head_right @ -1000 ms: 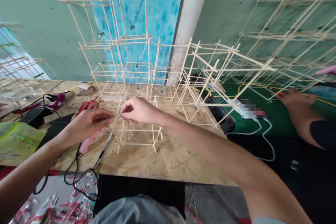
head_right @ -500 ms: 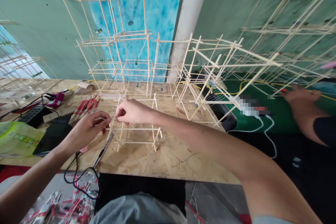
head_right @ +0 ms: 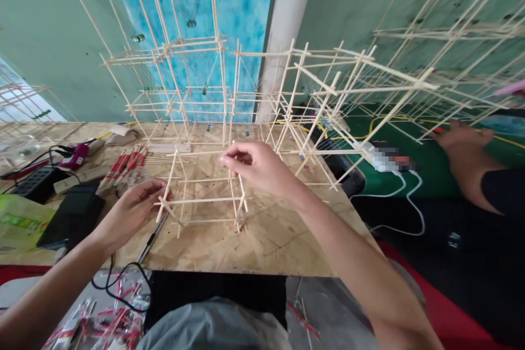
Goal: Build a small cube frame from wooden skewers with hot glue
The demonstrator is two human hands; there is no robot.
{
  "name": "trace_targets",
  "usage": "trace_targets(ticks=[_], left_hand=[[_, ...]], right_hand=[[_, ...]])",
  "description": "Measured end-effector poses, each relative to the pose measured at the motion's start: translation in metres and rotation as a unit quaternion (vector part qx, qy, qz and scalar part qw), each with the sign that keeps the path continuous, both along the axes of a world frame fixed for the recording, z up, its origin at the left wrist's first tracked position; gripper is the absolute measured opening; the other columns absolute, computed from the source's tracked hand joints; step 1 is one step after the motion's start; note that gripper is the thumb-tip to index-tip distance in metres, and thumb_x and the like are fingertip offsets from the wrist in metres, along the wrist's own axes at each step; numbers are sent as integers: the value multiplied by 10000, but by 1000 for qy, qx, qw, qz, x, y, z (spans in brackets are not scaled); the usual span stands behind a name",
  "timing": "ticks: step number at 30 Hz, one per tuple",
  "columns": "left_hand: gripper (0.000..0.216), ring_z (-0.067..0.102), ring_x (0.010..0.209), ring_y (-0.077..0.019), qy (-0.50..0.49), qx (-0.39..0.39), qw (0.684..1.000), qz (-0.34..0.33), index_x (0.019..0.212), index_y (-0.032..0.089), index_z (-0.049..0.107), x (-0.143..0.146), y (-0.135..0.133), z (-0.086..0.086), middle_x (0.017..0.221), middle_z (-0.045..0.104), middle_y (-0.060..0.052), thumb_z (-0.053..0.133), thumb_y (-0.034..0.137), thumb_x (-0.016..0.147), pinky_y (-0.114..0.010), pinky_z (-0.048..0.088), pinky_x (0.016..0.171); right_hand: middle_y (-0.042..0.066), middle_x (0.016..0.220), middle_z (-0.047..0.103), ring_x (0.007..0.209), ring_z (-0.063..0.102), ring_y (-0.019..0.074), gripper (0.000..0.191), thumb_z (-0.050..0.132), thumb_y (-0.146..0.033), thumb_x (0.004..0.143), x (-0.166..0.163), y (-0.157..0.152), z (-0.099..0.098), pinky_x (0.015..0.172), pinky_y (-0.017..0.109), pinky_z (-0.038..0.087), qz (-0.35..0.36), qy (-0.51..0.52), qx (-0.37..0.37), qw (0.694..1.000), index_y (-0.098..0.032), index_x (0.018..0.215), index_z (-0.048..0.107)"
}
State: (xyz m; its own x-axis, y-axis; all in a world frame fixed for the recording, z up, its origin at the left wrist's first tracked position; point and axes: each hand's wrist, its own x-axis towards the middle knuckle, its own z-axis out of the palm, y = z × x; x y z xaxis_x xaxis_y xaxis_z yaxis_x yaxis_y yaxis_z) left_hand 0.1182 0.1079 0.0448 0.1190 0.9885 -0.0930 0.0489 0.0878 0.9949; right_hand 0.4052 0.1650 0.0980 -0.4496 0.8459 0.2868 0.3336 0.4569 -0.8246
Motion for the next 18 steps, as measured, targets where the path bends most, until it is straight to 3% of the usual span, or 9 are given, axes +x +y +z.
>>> trace_targets(ticks=[4, 8, 12, 18], left_hand=[[348, 513, 620, -94, -5, 5, 1000, 6, 868, 163, 636, 3, 0, -6, 744, 583, 24, 796, 468, 816, -208, 429, 576], [294, 535, 638, -108, 14, 31, 999, 2, 908, 181, 628, 7, 0, -13, 729, 577, 30, 743, 451, 881, -216, 436, 601], [315, 570, 720, -125, 24, 38, 999, 15, 896, 187, 623, 11, -1, -22, 853, 619, 0, 740, 480, 880, -215, 462, 632], [259, 587, 820, -137, -50, 45, 996, 50, 968, 216, 625, 11, -3, -41, 902, 648, -3, 755, 424, 887, -207, 480, 703]], right_hand=[[-2, 722, 675, 631, 638, 145, 214, 688, -427, 917, 23, -17, -53, 591, 283, 509, -101, 88, -7, 991, -215, 918, 718], [17, 846, 675, 629, 623, 141, 158, 671, -399, 946, 23, -34, -83, 551, 286, 499, -238, 228, 70, 942, -243, 964, 691], [55, 980, 672, 853, 665, 198, 122, 641, -358, 973, 8, -43, -90, 750, 354, 562, -222, 236, 132, 937, -255, 948, 701], [56, 1010, 730, 853, 695, 196, 180, 527, -328, 1040, 0, -62, -132, 734, 321, 572, -234, 251, 51, 938, -263, 1140, 661]])
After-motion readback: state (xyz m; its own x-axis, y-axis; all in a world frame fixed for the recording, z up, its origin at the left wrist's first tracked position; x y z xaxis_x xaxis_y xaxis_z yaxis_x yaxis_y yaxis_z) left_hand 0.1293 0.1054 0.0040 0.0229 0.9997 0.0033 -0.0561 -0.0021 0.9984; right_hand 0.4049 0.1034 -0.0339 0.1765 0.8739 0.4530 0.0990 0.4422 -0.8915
